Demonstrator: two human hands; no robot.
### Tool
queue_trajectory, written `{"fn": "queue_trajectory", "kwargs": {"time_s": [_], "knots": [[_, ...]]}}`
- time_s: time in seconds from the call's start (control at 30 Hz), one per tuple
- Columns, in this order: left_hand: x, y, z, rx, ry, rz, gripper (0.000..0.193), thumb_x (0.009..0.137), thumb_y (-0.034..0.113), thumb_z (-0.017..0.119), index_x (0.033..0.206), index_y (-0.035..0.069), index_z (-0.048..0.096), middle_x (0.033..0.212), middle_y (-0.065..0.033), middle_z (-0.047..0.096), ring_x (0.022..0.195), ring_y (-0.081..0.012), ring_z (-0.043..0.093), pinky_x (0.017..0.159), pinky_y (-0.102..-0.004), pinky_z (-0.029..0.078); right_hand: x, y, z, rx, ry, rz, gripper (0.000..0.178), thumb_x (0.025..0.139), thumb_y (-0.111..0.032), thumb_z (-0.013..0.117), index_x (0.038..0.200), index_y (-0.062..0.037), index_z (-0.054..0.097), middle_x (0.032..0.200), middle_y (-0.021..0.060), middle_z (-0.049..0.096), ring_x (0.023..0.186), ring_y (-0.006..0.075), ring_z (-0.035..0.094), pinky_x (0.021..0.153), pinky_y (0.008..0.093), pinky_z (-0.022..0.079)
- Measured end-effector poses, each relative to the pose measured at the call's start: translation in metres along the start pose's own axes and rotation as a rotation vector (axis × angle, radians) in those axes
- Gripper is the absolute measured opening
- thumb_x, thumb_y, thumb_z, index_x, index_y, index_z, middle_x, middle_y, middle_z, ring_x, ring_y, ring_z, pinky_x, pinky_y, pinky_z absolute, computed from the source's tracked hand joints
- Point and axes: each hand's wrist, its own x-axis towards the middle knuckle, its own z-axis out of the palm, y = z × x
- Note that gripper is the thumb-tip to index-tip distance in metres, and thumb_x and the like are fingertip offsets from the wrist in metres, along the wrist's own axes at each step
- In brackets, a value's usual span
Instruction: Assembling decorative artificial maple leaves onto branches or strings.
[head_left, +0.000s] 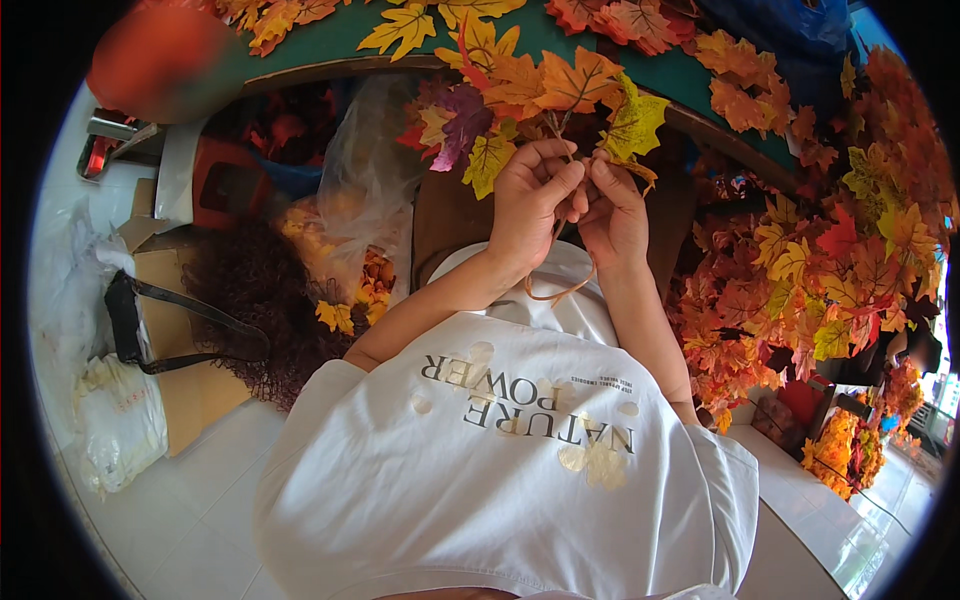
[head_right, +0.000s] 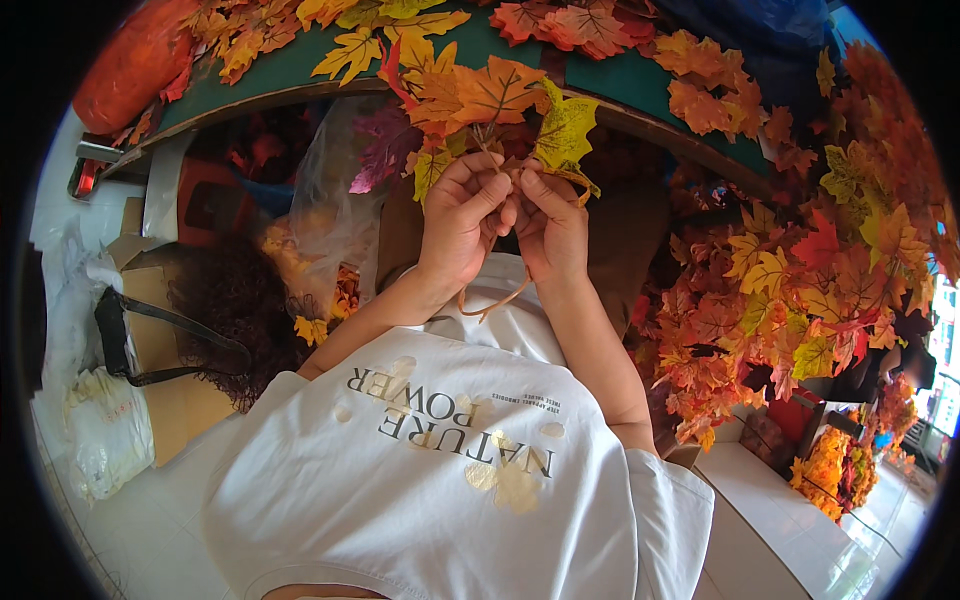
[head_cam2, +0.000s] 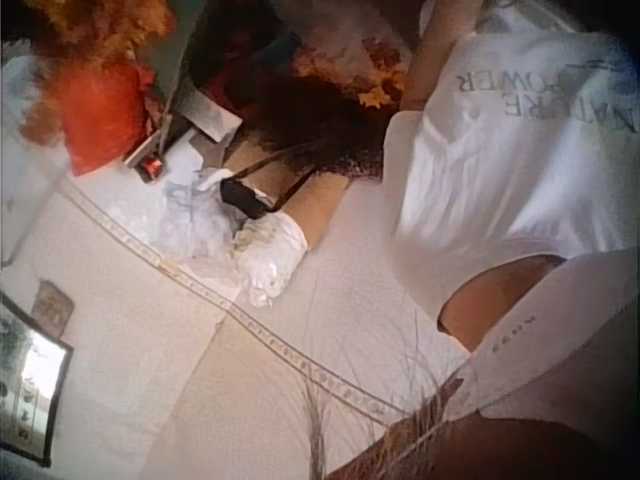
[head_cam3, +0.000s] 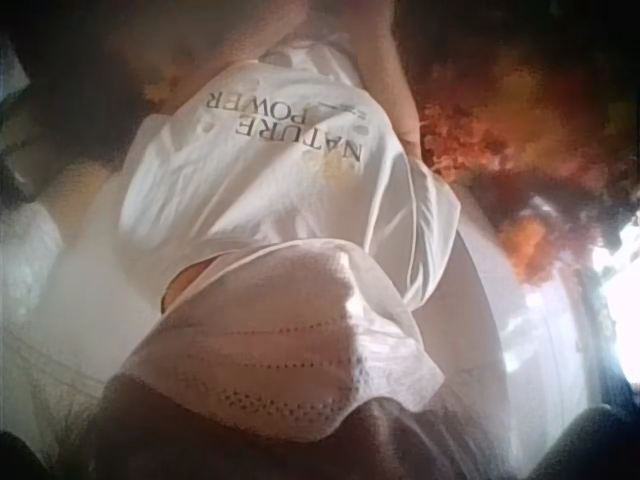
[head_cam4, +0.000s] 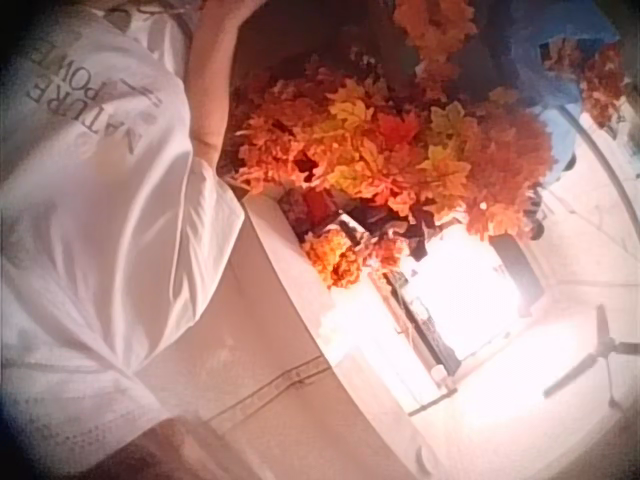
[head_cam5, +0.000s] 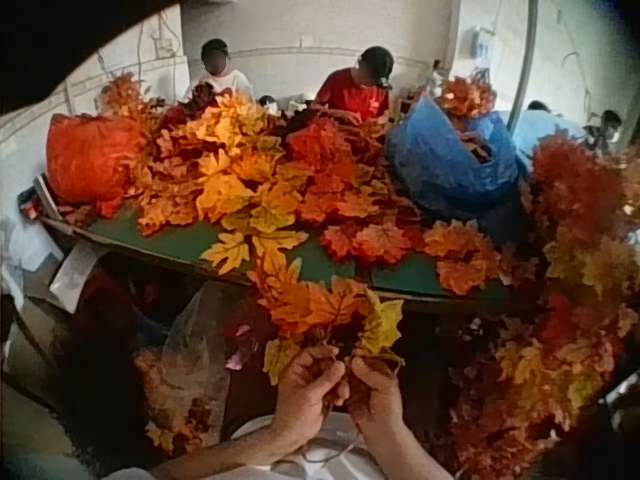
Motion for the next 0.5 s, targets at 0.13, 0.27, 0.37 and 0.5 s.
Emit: {"fn": "queue_trajectory", "kwargs": {"time_s": [0.13, 0.27, 0.37, 0.5], "knots": [[0.0006, -0.0005, -0.0003, 0.017, 0.014, -0.012, 0.019, 0.086, 0.002, 0.058, 0.104, 0.003, 0.054, 0.081, -0.005, 0.06, 0.059, -0.0122, 0.055, 0.048, -0.0213, 0.042, -0.0009, 0.0017, -0.0011, -0.088, 0.008, -0.04, 0.015, 0.085, -0.007, 0.059, 0.097, 0.0025, 0.058, 0.08, 0.0108, 0.063, 0.057, 0.0176, 0.057, 0.047, 0.0292, 0.048], [0.0015, -0.0012, -0.0012, 0.025, 0.019, -0.026, 0.019, 0.086, 0.002, 0.058, 0.105, 0.003, 0.054, 0.079, -0.004, 0.059, 0.059, -0.0122, 0.054, 0.048, -0.0211, 0.042, -0.0031, -0.0011, -0.0012, -0.19, -0.006, -0.037, 0.016, 0.086, -0.01, 0.06, 0.096, 0.003, 0.06, 0.075, 0.0084, 0.062, 0.058, 0.0157, 0.057, 0.05, 0.0274, 0.049], [0.0038, -0.0041, -0.0027, -0.003, -0.02, -0.04, 0.019, 0.086, 0.002, 0.058, 0.105, 0.004, 0.053, 0.076, -0.0028, 0.057, 0.058, -0.0118, 0.054, 0.047, -0.021, 0.041, -0.0057, 0.0008, -0.0059, -0.124, -0.009, 0.012, 0.016, 0.088, -0.012, 0.058, 0.094, 0.0025, 0.06, 0.073, 0.0076, 0.061, 0.057, 0.0152, 0.057, 0.053, 0.0265, 0.049], [0.0044, -0.0019, -0.0023, -0.004, -0.023, -0.086, 0.019, 0.086, 0.002, 0.058, 0.104, 0.003, 0.052, 0.073, -0.0033, 0.055, 0.055, -0.0111, 0.053, 0.044, -0.0212, 0.04, -0.009, -0.0003, -0.0055, -0.121, -0.042, 0.016, 0.016, 0.089, -0.013, 0.057, 0.091, 0.0018, 0.06, 0.072, 0.0075, 0.061, 0.058, 0.0156, 0.057, 0.056, 0.0261, 0.049]]}}
